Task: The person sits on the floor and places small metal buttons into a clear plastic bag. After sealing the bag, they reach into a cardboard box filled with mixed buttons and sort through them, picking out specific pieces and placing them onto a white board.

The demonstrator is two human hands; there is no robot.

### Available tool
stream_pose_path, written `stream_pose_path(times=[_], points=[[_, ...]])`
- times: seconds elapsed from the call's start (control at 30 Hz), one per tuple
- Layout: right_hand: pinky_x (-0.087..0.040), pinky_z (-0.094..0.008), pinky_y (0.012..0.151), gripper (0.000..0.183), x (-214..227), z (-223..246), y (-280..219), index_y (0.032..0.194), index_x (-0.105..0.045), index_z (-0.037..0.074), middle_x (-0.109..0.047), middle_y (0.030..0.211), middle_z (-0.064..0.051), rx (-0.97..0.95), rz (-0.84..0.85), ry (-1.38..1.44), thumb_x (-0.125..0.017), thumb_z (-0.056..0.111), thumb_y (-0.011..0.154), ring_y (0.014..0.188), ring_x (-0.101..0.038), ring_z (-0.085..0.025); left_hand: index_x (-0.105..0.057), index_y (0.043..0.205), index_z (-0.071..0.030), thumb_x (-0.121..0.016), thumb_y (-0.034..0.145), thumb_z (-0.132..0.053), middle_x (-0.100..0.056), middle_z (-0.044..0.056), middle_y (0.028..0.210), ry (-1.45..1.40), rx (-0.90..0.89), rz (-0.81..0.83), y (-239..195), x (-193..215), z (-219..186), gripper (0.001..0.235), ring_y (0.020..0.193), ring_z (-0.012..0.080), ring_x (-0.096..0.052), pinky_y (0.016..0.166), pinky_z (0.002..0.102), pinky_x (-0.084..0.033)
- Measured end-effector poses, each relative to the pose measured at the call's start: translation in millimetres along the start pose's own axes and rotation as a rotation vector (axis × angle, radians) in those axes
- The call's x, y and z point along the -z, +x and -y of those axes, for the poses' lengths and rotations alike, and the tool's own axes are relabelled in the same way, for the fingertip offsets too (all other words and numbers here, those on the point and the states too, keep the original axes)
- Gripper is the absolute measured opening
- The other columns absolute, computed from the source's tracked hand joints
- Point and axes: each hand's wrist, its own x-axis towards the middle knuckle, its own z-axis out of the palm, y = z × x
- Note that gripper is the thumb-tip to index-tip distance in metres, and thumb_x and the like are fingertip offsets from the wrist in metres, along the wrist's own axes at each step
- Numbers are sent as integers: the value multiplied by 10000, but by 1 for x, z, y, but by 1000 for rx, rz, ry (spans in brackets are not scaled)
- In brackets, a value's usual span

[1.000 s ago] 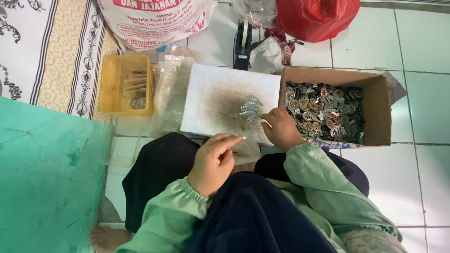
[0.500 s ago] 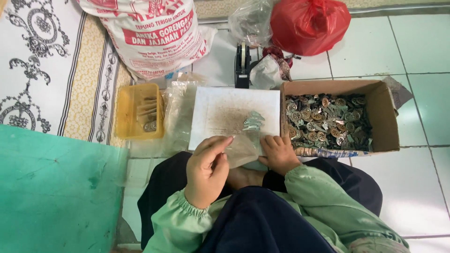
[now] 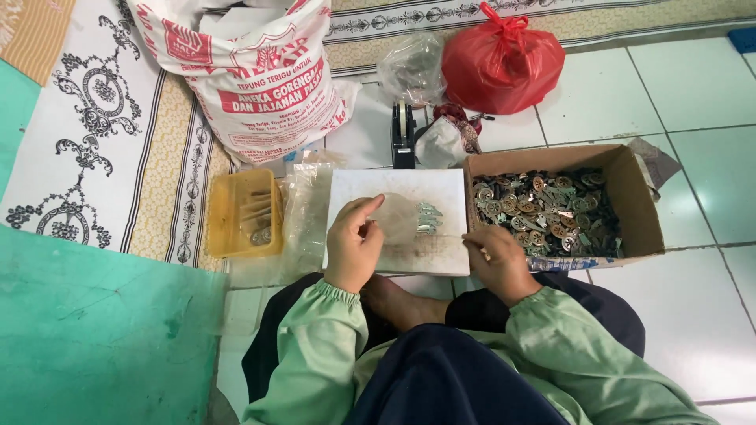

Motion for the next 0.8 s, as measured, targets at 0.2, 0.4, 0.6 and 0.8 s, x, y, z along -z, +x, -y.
stream_pose_path(times=[0.2,0.4,0.6,0.8], points=[[-568,-330,689,110,62,132,116,951,-772,46,-681,877,-80,312,109,-68,-731,-17,871,753,-658,-229,-715,1276,-32,-562,840,113,-692,151,1136,26,1,38,-8,-15,1,484,890,286,-707,675,314,-594],[-545,-377,747,127,30,141,130,1016,-756,60,-654,897,-81,448,282,-234,-727,88,895,820,-656,-252,-735,1229,-21,-582,827,101,-705,167,1090,26,-2,52,-17,-18,-9,447,832,310,-719,646,335,-607],[-568,-363,694,203,6,46,103,1141,-767,51,-662,858,-99,-10,7,127,-710,-6,954,740,-644,-233,-739,1277,-84,-563,866,92,-712,97,1159,27,-130,6,-25,13,-54,481,894,224,-706,704,289,-601],[-605,-412,748,196,-52,-39,34,1116,-759,36,-703,954,-161,-368,439,-60,-632,114,989,865,-705,-295,-768,1230,-69,-543,837,105,-736,144,1073,49,-102,10,-30,9,-21,486,830,258,-709,648,310,-602]])
